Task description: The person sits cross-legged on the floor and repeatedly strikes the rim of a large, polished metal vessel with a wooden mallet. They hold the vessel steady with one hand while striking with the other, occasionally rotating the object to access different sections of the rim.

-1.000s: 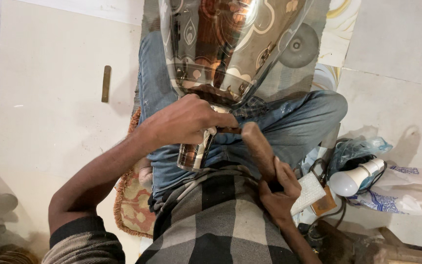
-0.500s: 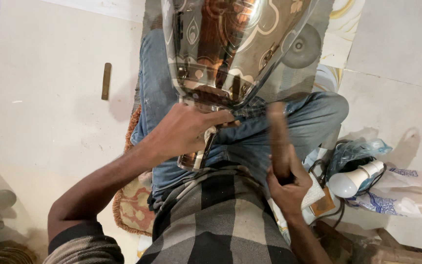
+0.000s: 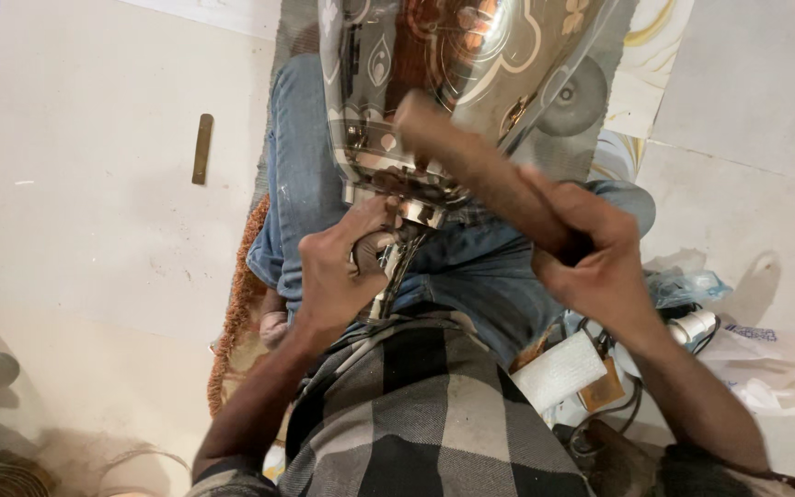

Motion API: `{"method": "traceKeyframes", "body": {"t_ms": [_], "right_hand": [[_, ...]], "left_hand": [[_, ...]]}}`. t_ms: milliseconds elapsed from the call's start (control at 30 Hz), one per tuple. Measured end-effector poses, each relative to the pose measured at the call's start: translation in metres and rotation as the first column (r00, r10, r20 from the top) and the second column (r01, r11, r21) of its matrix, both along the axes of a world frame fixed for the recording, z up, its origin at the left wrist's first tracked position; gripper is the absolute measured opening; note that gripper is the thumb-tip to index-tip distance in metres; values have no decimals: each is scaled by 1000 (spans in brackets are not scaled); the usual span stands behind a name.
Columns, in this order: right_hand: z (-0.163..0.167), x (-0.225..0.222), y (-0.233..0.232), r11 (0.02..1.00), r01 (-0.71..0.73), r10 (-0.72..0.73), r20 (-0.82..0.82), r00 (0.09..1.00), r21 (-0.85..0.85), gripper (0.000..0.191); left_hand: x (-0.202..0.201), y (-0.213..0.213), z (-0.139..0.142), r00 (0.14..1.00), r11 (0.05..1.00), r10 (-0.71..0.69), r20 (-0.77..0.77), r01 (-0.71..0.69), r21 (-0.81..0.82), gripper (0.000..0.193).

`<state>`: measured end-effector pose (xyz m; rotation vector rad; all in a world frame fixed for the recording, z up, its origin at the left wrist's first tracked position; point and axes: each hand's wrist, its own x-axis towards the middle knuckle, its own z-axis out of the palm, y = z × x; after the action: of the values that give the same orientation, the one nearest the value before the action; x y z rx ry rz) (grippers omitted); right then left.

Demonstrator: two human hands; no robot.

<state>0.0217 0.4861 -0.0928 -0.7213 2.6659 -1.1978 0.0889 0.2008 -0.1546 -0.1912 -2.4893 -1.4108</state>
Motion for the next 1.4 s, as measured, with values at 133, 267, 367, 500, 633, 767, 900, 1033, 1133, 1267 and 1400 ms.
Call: {"method": "traceKeyframes", "body": {"t_ms": [133,267,367,500,633,767,900,1033,1133,1267,1400], "right_hand": [[32,-44,-18,900,-162,183,-11,983,405,81],[54,-60,-34,882,-234,205,114,972,409,85],[64,-63,-50,744,-218,371,-119,921,631,82],[77,-69,-64,743,-305,360,28,933,595,83],[85,-68,-69,698,-321,344,93,934,640,83],[89,-66,-73,849,-252,316,-66,946,464,80],[90,-67,-74,762,-289,358,-5,934,579,81],[86,-67,-69,858,-263,289,7,957,441,83],[78,-63,-64,941,-259,263,12,965,219,80],[60,-52,-59,782,-201,293,-63,954,590,73],[38,-28,-43,998,-31,38,116,992,-63,79]], "left_hand": [[10,13,-8,975,968,220,27,-222,115,52],[16,15,0,946,937,322,21,-322,133,52],[20,16,10,939,926,343,-2,-337,172,53],[19,19,18,934,920,357,-13,-349,180,46],[19,21,18,926,898,378,1,-367,241,44],[18,20,13,922,898,385,-32,-366,243,40],[17,20,10,913,901,407,-35,-395,179,36],[14,21,10,903,888,429,-29,-416,196,31],[13,18,12,921,905,388,-18,-378,196,36],[7,4,12,965,958,261,-21,-257,127,45],[-7,-14,13,1000,997,16,1,-16,76,63]]}}
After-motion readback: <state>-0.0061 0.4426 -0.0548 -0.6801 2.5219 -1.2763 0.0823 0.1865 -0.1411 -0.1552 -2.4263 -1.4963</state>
